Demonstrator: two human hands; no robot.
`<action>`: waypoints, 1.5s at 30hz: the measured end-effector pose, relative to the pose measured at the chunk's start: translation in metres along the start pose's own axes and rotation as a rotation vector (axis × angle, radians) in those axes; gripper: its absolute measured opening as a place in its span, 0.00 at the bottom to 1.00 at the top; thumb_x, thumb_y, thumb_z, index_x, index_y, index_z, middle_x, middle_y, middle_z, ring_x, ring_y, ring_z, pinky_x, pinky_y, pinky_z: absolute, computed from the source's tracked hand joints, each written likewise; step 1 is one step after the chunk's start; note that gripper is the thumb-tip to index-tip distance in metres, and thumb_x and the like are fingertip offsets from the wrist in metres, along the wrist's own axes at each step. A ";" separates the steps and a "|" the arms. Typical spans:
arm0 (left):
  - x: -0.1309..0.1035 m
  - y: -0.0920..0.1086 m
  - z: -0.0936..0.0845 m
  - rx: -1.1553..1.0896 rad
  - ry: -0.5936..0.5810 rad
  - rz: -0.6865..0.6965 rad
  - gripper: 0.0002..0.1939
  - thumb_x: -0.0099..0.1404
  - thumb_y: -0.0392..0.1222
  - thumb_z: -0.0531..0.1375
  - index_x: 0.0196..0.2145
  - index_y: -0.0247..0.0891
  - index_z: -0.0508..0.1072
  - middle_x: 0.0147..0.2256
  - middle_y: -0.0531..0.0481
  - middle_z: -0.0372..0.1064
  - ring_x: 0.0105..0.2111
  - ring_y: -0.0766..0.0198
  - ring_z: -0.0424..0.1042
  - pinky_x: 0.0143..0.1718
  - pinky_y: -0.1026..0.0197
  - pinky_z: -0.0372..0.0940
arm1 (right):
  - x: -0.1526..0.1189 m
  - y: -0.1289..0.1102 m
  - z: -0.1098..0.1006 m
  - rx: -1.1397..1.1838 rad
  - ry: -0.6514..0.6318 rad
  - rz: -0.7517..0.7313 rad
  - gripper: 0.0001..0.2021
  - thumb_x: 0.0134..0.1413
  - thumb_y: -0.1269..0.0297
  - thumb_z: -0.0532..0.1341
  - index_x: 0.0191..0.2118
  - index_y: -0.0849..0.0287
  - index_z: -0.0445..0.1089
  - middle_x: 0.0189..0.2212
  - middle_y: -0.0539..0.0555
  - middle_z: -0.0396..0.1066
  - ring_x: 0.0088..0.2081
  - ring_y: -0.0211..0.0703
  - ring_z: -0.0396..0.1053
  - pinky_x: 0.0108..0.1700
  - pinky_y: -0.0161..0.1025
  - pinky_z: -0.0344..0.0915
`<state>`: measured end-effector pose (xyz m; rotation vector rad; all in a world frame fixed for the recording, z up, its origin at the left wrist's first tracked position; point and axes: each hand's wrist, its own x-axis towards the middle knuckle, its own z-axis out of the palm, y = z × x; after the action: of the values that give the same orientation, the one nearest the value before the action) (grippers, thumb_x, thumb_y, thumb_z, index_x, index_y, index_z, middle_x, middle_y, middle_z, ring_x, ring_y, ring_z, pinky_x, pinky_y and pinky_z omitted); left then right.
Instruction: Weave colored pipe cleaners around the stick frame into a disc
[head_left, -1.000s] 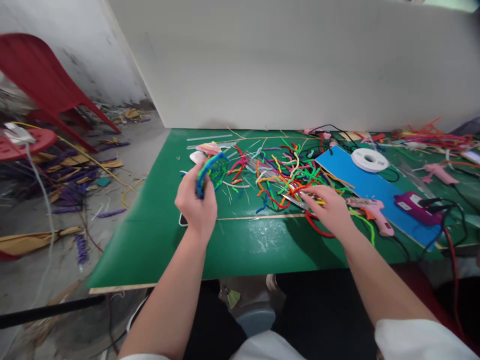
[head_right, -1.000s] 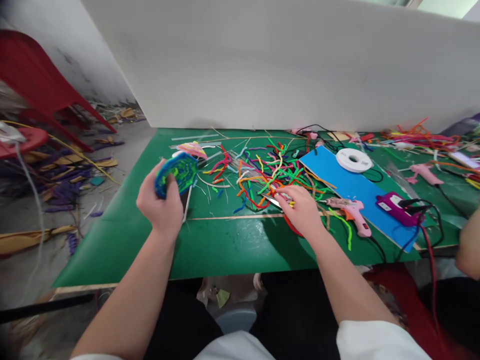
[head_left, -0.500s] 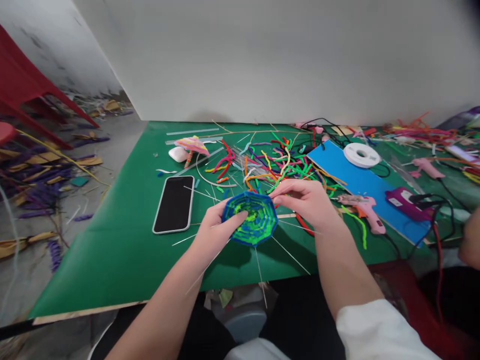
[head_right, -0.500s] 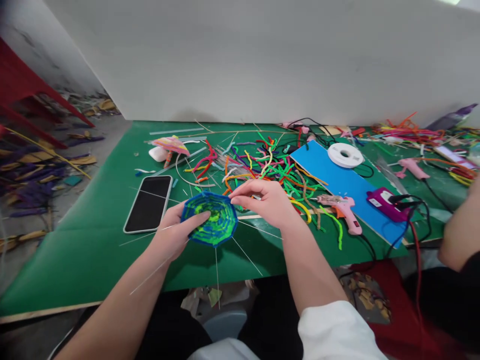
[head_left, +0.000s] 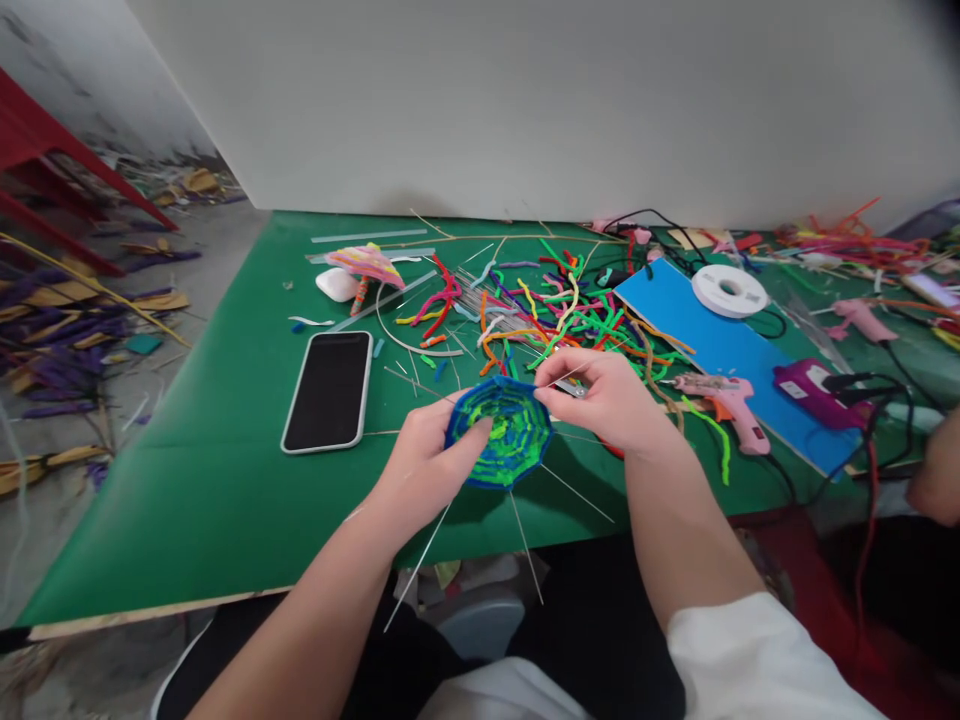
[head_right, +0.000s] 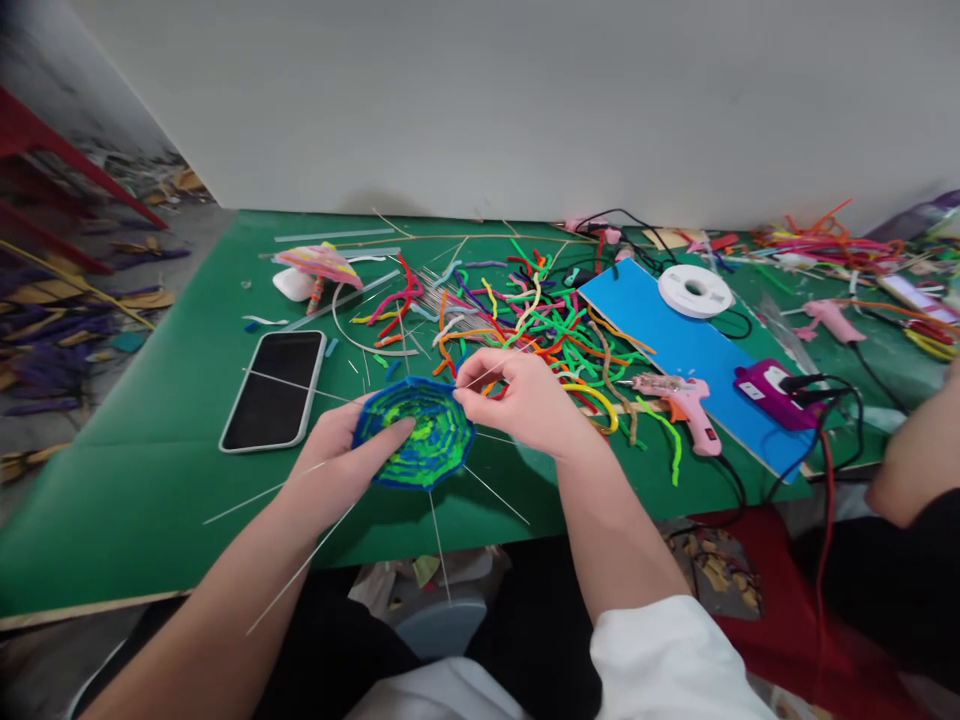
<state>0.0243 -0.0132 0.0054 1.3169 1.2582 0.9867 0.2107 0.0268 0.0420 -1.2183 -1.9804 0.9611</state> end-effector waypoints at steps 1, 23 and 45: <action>-0.001 0.001 0.000 0.018 -0.007 0.003 0.15 0.57 0.43 0.57 0.42 0.36 0.71 0.32 0.52 0.73 0.31 0.61 0.71 0.31 0.63 0.67 | 0.000 0.000 0.000 -0.013 -0.005 -0.015 0.02 0.43 0.69 0.58 0.26 0.61 0.66 0.24 0.48 0.67 0.27 0.33 0.64 0.29 0.30 0.60; 0.006 -0.006 -0.002 -0.006 -0.014 -0.023 0.13 0.56 0.44 0.58 0.39 0.37 0.72 0.31 0.52 0.73 0.31 0.62 0.71 0.32 0.63 0.66 | 0.008 0.020 0.016 0.331 0.055 0.068 0.06 0.40 0.66 0.63 0.26 0.60 0.67 0.23 0.47 0.66 0.24 0.31 0.63 0.25 0.30 0.59; 0.005 -0.007 -0.001 -0.079 -0.033 0.008 0.18 0.56 0.41 0.58 0.46 0.40 0.68 0.41 0.50 0.71 0.40 0.59 0.70 0.41 0.60 0.65 | 0.006 0.019 0.026 0.393 0.091 0.133 0.10 0.39 0.60 0.65 0.29 0.59 0.71 0.22 0.48 0.68 0.22 0.31 0.61 0.23 0.30 0.58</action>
<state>0.0226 -0.0086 -0.0014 1.2736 1.1784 1.0068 0.1969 0.0317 0.0130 -1.1543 -1.5598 1.2666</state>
